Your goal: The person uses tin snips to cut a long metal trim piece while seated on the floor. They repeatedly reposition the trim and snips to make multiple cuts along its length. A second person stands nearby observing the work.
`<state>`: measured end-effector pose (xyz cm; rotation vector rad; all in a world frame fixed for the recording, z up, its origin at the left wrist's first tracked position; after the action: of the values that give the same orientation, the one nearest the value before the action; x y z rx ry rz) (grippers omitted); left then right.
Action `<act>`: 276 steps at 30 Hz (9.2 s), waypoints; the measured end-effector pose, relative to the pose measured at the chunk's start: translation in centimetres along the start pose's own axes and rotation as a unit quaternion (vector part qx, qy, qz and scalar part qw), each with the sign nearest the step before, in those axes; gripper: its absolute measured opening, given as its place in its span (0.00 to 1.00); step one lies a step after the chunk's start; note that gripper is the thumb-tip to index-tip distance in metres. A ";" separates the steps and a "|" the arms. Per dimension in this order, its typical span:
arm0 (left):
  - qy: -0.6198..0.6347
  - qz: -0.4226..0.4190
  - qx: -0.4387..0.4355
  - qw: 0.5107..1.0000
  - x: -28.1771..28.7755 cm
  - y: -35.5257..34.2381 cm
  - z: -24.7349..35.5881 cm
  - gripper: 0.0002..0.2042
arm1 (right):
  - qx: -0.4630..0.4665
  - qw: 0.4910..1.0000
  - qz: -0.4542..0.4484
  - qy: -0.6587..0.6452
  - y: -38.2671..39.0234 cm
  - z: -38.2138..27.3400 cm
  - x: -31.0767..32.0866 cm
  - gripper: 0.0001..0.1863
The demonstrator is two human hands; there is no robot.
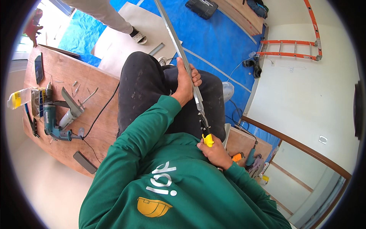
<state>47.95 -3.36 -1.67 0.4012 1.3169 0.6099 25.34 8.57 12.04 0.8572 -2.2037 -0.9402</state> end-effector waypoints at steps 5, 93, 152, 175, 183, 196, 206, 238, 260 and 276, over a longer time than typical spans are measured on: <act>-0.008 0.012 -0.012 1.000 0.1 -0.1 0.0 0.34 | 0.006 1.000 0.002 -0.007 0.0 -0.6 -0.3 0.13; 0.188 -0.221 0.022 0.957 -0.8 3.0 4.6 0.31 | -0.070 0.967 -0.223 -0.101 0.4 -4.1 1.4 0.27; 0.210 -0.225 0.011 0.951 0.3 1.0 6.1 0.31 | -0.078 0.975 -0.198 -0.069 -2.4 -5.3 -1.3 0.15; 0.080 -0.100 -0.008 0.992 0.9 -0.8 4.7 0.33 | -0.152 0.969 -0.186 -0.047 0.3 -4.4 2.0 0.26; 0.059 -0.087 -0.021 0.994 -1.9 -3.6 2.8 0.34 | -0.096 0.975 -0.093 -0.180 -0.5 -1.7 1.3 0.22; 0.022 -0.100 -0.022 0.994 -1.7 -4.9 1.1 0.35 | -0.068 0.983 -0.042 -0.163 -1.8 -3.0 0.3 0.22; 0.043 -0.089 -0.007 0.995 -2.5 -3.4 1.8 0.33 | -0.070 0.988 -0.027 -0.132 -1.5 -3.1 0.1 0.23; -0.003 -0.024 -0.023 0.999 -1.1 -3.8 1.1 0.33 | -0.036 0.998 0.053 -0.029 -3.1 -2.0 -0.6 0.11; 0.000 -0.061 -0.021 0.998 -0.8 -2.0 3.9 0.32 | 0.074 0.969 0.046 0.232 4.8 -3.0 5.0 0.32; 0.093 -0.144 0.022 0.985 -4.2 4.5 13.8 0.31 | 0.499 0.701 0.202 0.468 -1.2 -17.0 7.5 0.40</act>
<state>60.04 -1.53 7.29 0.1875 1.5354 0.3825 33.25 -4.37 22.86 0.8942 -1.6511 0.9054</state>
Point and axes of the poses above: each hand's wrist, its own y-axis away from the middle knuckle, its own x-axis out of the back of the hand, z = x × y, the point moved 6 cm from there along -y, towards the middle knuckle, and after that the axes turned 10 degrees about -y, right-handed, at the moved point
